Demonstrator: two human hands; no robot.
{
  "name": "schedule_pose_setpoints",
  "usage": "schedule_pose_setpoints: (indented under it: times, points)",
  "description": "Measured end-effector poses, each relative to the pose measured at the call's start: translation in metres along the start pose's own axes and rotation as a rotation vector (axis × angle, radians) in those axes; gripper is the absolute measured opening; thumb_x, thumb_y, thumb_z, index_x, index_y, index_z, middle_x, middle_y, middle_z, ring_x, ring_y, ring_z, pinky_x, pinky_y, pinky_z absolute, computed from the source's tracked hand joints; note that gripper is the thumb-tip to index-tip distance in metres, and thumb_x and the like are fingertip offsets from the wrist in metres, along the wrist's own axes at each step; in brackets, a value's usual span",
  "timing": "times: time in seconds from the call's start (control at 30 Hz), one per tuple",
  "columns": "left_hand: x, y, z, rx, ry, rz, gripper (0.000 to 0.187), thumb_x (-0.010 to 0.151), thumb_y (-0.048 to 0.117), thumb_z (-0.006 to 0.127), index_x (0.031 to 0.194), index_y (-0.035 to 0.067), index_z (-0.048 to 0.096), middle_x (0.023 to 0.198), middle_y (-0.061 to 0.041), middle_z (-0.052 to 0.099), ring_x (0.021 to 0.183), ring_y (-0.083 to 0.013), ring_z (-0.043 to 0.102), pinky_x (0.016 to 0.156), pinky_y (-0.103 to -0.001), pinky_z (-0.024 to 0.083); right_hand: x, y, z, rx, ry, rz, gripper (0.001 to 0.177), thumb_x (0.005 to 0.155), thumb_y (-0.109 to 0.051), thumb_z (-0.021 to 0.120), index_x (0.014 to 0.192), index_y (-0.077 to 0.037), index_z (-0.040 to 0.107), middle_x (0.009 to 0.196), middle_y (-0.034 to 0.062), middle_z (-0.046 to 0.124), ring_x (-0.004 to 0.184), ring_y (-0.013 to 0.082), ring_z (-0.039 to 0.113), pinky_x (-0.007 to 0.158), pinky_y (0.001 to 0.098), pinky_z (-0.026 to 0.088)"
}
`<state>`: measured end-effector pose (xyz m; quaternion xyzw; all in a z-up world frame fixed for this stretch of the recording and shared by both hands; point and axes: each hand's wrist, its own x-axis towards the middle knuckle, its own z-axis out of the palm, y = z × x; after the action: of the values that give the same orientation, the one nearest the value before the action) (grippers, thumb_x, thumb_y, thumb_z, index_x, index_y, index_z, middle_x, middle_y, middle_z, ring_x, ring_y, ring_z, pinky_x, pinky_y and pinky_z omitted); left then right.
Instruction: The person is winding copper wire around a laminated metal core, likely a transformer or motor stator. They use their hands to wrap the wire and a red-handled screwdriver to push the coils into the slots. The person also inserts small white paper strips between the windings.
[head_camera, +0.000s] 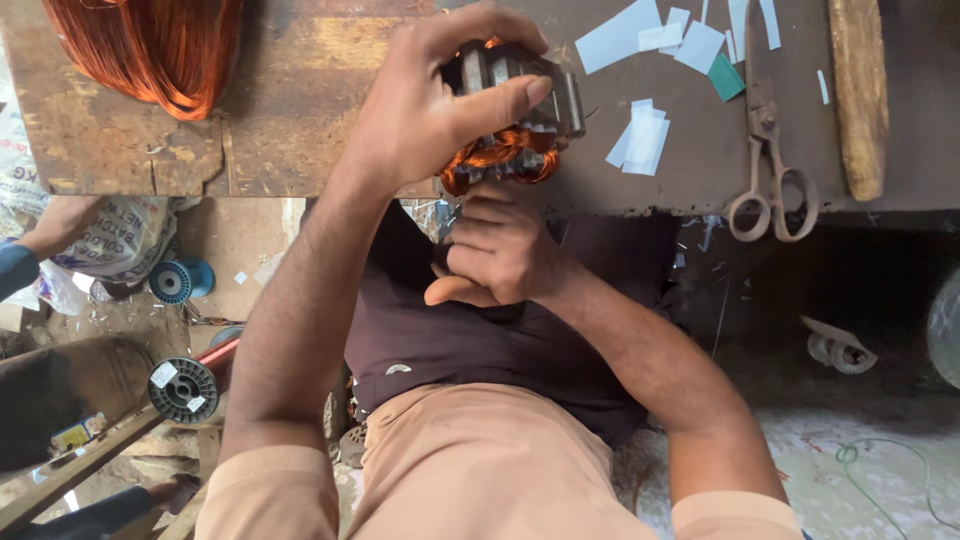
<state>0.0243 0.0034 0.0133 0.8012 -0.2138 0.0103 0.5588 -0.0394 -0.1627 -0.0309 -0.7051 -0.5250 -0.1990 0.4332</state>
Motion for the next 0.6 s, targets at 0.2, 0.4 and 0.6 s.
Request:
schedule_pose_setpoints:
  times: [0.2,0.4,0.6]
  points:
    - [0.005,-0.001,-0.001,0.029,-0.047,0.038,0.044,0.092,0.042,0.077,0.117,0.006,0.073,0.107,-0.008,0.076,0.099,-0.0179,0.076,0.087,-0.033,0.063,0.02,-0.028,0.005,0.372,0.252,0.604,0.041,0.107,-0.027,0.062,0.075,0.0,0.061,0.065,0.0072,0.05,0.058,0.0219,0.051,0.06,0.0378,0.041]
    - [0.007,-0.023,-0.006,-0.171,0.019,-0.127,0.043,0.095,0.04,0.077,0.121,0.006,0.075,0.11,-0.005,0.077,0.097,-0.0172,0.075,0.087,-0.031,0.063,0.018,-0.024,0.009,0.096,0.13,0.404,0.05,0.098,-0.018,0.076,0.061,-0.004,0.046,0.062,0.0115,0.044,0.057,0.0305,0.045,0.059,0.0419,0.038]
    - [-0.007,-0.022,-0.007,-0.173,0.102,-0.082,0.037,0.098,0.034,0.074,0.12,0.005,0.076,0.11,-0.003,0.077,0.103,-0.0134,0.07,0.093,-0.03,0.057,0.009,-0.024,0.014,0.169,0.135,0.316,0.049,0.095,-0.013,0.078,0.06,-0.006,0.044,0.062,0.0083,0.042,0.057,0.0281,0.043,0.06,0.0417,0.038]
